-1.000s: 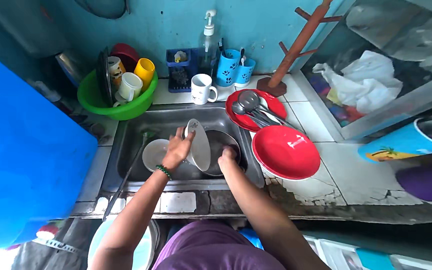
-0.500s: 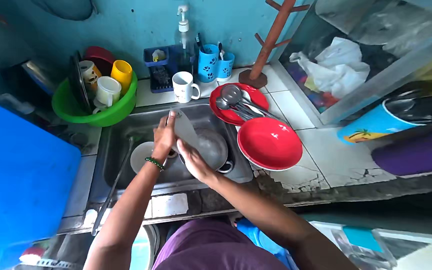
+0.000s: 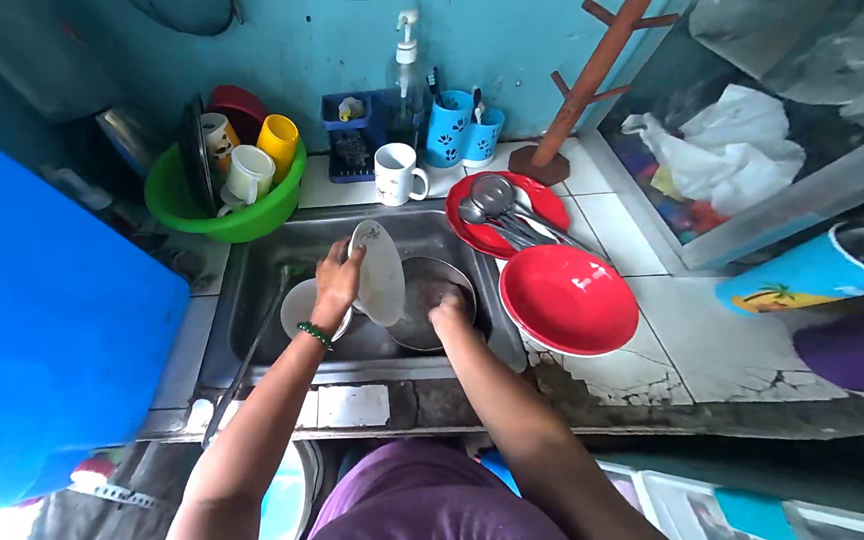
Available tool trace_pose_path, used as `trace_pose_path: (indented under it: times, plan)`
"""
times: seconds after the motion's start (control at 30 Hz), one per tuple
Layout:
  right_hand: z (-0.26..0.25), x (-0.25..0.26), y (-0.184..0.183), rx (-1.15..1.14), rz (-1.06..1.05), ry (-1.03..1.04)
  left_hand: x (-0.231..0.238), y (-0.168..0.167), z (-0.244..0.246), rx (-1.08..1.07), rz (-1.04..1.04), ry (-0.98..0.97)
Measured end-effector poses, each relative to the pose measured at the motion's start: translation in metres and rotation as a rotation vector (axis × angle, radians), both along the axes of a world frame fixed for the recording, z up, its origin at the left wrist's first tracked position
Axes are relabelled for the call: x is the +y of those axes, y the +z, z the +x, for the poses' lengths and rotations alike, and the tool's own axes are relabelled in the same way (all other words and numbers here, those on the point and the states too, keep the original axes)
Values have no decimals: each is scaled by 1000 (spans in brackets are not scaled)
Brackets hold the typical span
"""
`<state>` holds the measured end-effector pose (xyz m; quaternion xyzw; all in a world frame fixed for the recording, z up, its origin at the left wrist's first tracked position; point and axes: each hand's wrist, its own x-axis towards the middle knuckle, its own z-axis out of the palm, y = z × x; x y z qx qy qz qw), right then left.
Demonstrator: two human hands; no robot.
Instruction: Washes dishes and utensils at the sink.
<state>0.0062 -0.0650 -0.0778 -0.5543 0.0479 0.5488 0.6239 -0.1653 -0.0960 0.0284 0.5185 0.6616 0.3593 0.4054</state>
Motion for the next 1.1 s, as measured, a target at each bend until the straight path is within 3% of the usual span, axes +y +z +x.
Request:
trace_pose_path:
  times: [0.07,0.13,0.23,0.33,0.43,0.6,0.73,0.8,0.87,0.97,1.03,1.1]
  plan:
    - [-2,8,11,160,62,199,6,-8,0,-50,2,-12]
    - [-8,9,44,145,268,465,8,-14,5,-88,6,-26]
    - [-34,1,99,0,516,579,6,-20,17,-87,27,-61]
    - [-49,-31,123,-249,548,708,10,-23,26,-96,32,-75]
    - [-50,-59,111,-468,648,850,7,-12,29,-115,23,-30]
    - [-34,-83,54,-963,718,958,11,1,15,-64,66,-11]
    - [0,-47,9,-1394,489,1047,10,1,4,-63,41,-28]
    - [4,-26,5,-1216,318,846,9,-2,2,-56,23,-22]
    - [0,-14,8,-806,141,523,7,-4,1,-57,20,-14]
    - [-9,-11,3,-462,-9,67,4,-2,5,-47,11,1]
    - [-9,-9,1,-144,-14,-67,4,-2,7,-53,4,-8]
    - [1,-1,8,165,24,23,6,-5,8,-76,-6,-30]
